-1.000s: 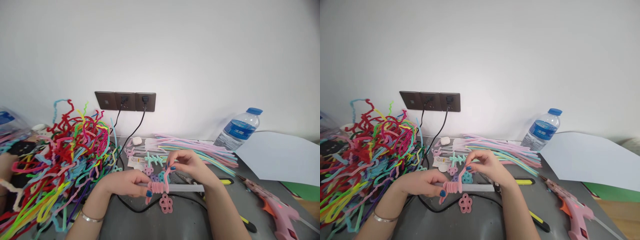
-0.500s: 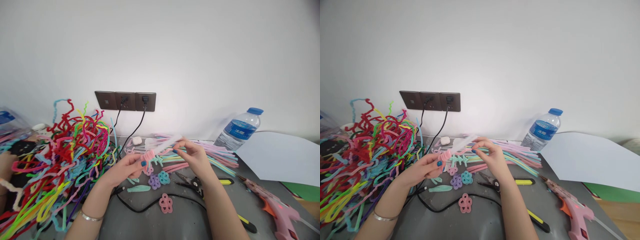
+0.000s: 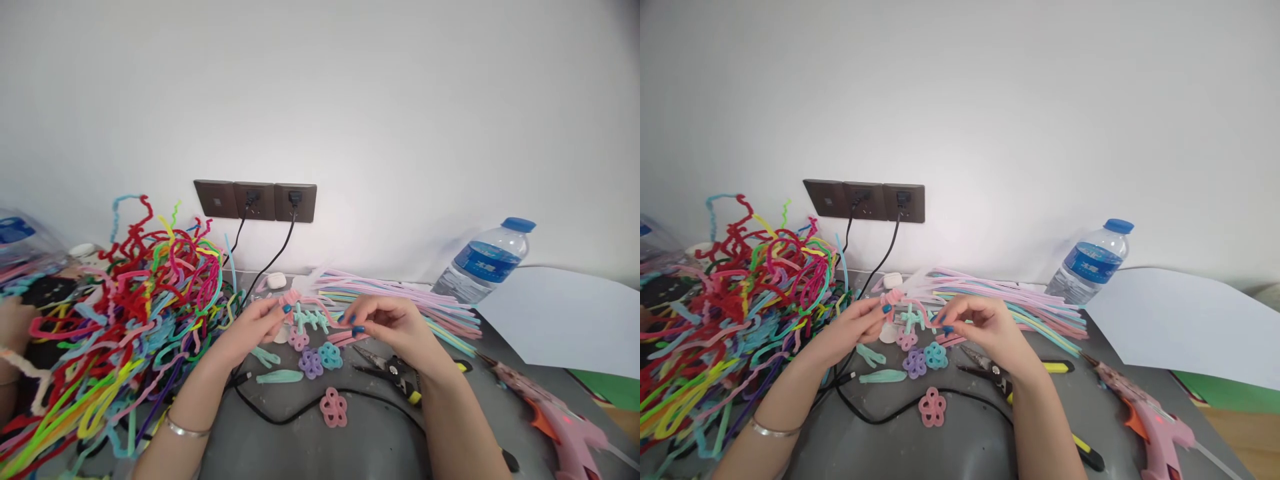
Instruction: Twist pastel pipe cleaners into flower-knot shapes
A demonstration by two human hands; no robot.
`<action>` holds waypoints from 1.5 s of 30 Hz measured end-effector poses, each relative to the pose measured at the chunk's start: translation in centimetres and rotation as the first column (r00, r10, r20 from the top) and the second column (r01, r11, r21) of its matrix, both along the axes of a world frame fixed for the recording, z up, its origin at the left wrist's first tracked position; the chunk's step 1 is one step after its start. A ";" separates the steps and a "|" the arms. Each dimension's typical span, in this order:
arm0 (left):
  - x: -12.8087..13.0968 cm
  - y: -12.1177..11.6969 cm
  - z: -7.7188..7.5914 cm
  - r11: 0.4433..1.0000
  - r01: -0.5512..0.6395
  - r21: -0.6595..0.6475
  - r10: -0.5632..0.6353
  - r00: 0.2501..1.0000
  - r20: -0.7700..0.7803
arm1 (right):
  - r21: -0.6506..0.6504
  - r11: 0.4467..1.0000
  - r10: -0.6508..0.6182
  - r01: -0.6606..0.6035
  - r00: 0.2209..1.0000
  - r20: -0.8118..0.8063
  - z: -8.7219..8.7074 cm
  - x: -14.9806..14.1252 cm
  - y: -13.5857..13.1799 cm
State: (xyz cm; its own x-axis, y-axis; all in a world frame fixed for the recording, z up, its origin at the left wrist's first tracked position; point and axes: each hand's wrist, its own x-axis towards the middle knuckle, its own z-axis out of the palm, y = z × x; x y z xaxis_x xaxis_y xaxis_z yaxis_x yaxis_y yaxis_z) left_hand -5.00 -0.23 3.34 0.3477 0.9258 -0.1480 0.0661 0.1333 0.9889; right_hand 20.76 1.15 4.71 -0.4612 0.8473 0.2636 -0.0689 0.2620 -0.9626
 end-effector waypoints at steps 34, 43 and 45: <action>-0.3 -1.3 1.6 0.675 0.703 -0.225 -0.736 0.664 -0.136 | -0.189 0.951 -0.269 0.243 0.955 -0.125 -2.1 0.0 2.2; 0.5 0.1 -0.7 0.993 0.103 -0.049 -0.110 0.979 -0.172 | -0.105 0.988 -0.143 0.113 0.926 -0.350 -1.4 0.6 0.9; 0.4 0.3 -0.6 0.999 -0.043 -0.004 0.043 0.999 -0.007 | -0.111 0.994 -0.014 -0.021 0.953 -0.302 -1.6 0.9 0.8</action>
State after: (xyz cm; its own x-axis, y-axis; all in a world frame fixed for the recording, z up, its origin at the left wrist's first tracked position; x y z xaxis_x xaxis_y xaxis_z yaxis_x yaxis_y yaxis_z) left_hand -4.59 0.09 2.77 0.3061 0.9393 -0.1548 0.0673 0.1408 0.9877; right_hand 21.64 1.92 3.11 -0.3777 0.8778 0.2947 -0.3614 0.1533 -0.9197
